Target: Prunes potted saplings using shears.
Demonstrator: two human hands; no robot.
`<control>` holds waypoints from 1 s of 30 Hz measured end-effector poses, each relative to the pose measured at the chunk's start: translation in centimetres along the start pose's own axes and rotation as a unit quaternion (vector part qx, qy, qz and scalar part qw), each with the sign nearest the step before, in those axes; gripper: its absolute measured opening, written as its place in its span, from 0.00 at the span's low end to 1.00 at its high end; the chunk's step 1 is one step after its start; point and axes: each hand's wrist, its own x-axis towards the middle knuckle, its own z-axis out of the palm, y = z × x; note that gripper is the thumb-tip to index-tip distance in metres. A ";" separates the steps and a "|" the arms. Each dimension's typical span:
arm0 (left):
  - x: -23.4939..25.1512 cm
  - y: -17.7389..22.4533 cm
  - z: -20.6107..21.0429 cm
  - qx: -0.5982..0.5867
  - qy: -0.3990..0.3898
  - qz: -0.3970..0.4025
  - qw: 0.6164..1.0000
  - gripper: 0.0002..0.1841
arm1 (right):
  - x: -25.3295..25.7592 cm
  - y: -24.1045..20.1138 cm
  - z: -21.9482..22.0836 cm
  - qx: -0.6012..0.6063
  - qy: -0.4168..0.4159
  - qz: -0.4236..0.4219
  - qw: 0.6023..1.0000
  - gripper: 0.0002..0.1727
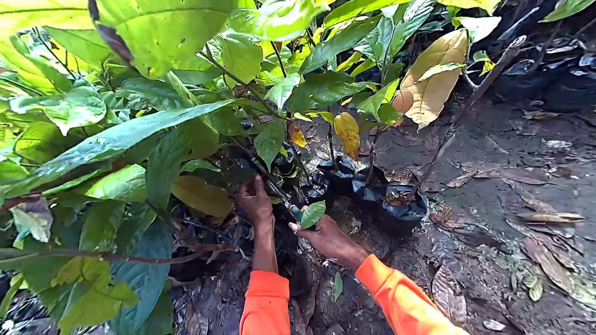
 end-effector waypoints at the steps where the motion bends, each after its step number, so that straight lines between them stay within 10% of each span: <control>1: -0.2 0.1 0.0 -0.004 0.011 -0.016 1.000 0.04 | 0.3 -0.6 0.1 -0.013 0.001 0.003 1.000 0.23; 16: -1.4 0.0 0.3 -0.032 0.036 -0.081 0.996 0.05 | 2.2 0.2 1.2 -0.104 0.125 -0.051 0.985 0.23; 20: -2.4 -1.4 -0.5 0.127 -0.004 -0.116 0.985 0.09 | -2.0 2.5 0.8 -0.001 0.122 -0.029 0.992 0.20; 30: -2.5 -1.5 -0.6 0.496 -0.327 -0.099 0.798 0.21 | -11.4 11.0 0.6 0.038 0.188 0.126 0.973 0.29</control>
